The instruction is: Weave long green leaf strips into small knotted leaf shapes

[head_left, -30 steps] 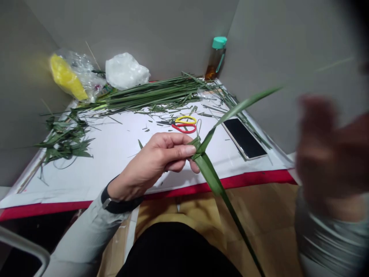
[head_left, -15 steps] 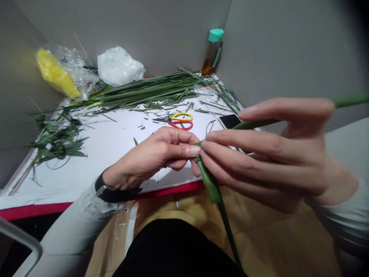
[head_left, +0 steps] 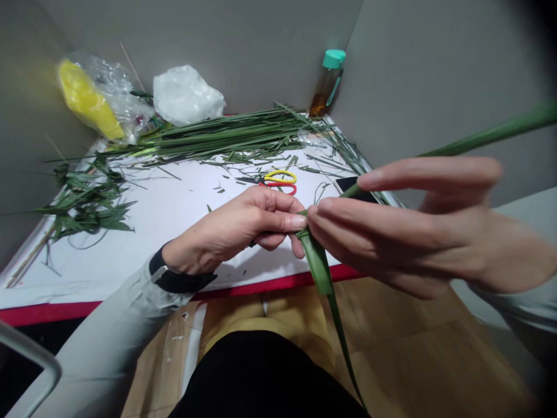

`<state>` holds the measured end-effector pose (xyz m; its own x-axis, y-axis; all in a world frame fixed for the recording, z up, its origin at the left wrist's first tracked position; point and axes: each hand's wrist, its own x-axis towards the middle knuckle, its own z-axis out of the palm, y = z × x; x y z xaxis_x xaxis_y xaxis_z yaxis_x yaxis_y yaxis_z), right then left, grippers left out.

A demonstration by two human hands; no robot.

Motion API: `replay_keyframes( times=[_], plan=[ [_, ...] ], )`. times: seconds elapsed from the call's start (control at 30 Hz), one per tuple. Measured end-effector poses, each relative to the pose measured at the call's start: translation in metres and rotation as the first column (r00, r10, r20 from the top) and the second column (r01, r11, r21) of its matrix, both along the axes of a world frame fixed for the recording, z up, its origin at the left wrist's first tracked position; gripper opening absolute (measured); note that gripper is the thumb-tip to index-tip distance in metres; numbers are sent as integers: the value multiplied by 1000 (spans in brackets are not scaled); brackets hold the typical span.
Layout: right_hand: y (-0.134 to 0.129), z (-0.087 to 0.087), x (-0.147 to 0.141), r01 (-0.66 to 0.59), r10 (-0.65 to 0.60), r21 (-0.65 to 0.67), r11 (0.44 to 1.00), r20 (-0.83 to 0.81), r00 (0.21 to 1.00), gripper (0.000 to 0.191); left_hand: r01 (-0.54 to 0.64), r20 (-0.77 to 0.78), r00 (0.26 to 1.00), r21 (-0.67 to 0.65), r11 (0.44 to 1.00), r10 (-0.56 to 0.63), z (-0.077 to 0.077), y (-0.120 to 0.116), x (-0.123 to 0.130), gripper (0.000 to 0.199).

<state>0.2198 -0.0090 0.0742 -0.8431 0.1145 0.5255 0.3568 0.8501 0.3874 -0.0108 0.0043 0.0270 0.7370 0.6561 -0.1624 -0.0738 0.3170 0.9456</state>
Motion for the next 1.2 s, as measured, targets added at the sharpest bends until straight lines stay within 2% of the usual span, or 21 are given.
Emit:
replay_keyframes(
  times=[0.07,0.1,0.13,0.37,0.47,0.57,0.67,0.77,0.87,0.93,1.07,1.2],
  plan=[
    [7,1,-2,-193,168,196,961,135,976,18,0,-1,1000,8,1000,0,-2,2,-1,10],
    [10,1,-4,-248,205,250,936,186,961,22,-1,-5,1000,8,1000,1,-3,3,-2,10],
    [11,2,-5,-254,203,254,933,209,956,27,-3,-9,1000,7,1000,3,-4,4,-2,10],
    [11,20,-24,-125,127,-31,992,370,920,61,-21,-13,1000,14,1000,21,-10,8,-2,14],
    [8,25,-31,-68,114,-119,991,441,890,64,-36,-47,998,50,998,38,-10,7,-2,12],
    [5,26,-34,-82,126,-109,991,498,858,70,-36,-64,997,75,997,41,-12,7,0,13],
    [2,28,-37,-53,72,-49,997,577,814,82,-25,-55,998,84,996,30,-13,6,1,10],
    [2,32,-43,2,64,-115,993,567,821,84,-13,-55,998,93,996,19,-13,5,3,10],
    [3,33,-47,42,75,-239,970,459,885,83,-26,-72,997,96,995,33,-13,5,3,9],
    [5,32,-47,15,99,-292,956,372,923,79,-29,-79,996,92,995,37,-14,6,3,10],
    [5,29,-45,-47,150,-299,953,334,931,73,-3,-76,997,69,998,9,-16,7,1,10],
    [1,32,-48,9,95,-327,945,302,948,86,-28,-122,992,108,994,41,-13,7,2,6]
  ],
)
